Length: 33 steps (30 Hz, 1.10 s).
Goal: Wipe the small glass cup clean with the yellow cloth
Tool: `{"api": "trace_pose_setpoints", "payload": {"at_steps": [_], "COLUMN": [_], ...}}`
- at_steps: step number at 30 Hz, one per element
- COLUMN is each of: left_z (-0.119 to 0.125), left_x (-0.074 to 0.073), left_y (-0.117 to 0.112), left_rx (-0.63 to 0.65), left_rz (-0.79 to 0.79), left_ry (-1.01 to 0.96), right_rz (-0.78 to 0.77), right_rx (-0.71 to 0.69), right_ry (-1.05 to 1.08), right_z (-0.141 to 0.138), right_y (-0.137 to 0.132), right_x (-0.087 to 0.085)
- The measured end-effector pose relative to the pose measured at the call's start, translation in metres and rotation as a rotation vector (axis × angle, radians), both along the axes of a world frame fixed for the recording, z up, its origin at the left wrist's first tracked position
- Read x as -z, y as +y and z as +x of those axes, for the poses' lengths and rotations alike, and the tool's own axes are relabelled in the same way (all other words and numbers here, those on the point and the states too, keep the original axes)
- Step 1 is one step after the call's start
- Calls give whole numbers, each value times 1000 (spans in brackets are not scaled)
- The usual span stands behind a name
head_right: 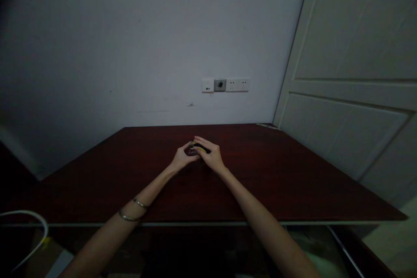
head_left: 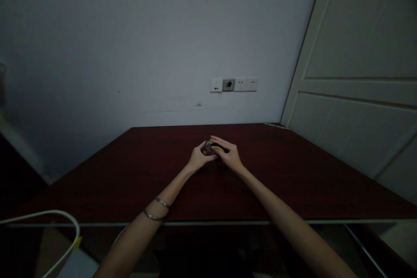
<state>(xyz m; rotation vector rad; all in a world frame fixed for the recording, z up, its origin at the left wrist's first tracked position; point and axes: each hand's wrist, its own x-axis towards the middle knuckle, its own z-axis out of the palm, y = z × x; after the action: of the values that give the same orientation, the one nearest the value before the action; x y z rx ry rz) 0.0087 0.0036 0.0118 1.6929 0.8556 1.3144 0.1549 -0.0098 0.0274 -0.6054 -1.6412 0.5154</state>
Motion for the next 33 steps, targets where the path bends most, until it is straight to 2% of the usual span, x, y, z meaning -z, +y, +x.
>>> {"api": "trace_pose_setpoints", "payload": {"at_steps": [6, 9, 11, 17, 20, 24, 28, 33], "left_z": [1, 1, 1, -3, -6, -7, -11, -19], "left_x": [-5, -6, -5, -5, -8, -7, -3, -4], "left_y": [-5, -4, -3, -1, -2, 0, 3, 7], "left_rx": [57, 99, 98, 40, 24, 1, 94, 248], "left_rz": [19, 2, -37, -242, -303, -322, -389, -403], "left_ry": [10, -30, -61, -143, -146, -121, -94, -42], "right_rz": [-338, -410, -436, -437, -366, -259, -256, -417], "right_rx": [8, -5, -53, -247, -235, -155, -60, -38], "right_ry": [263, 370, 367, 144, 21, -62, -45, 43], "right_z": [8, 7, 7, 13, 13, 7, 2, 0], "right_y": [20, 25, 24, 13, 12, 16, 18, 21], "right_x": [5, 9, 8, -1, 1, 12, 20, 19]}}
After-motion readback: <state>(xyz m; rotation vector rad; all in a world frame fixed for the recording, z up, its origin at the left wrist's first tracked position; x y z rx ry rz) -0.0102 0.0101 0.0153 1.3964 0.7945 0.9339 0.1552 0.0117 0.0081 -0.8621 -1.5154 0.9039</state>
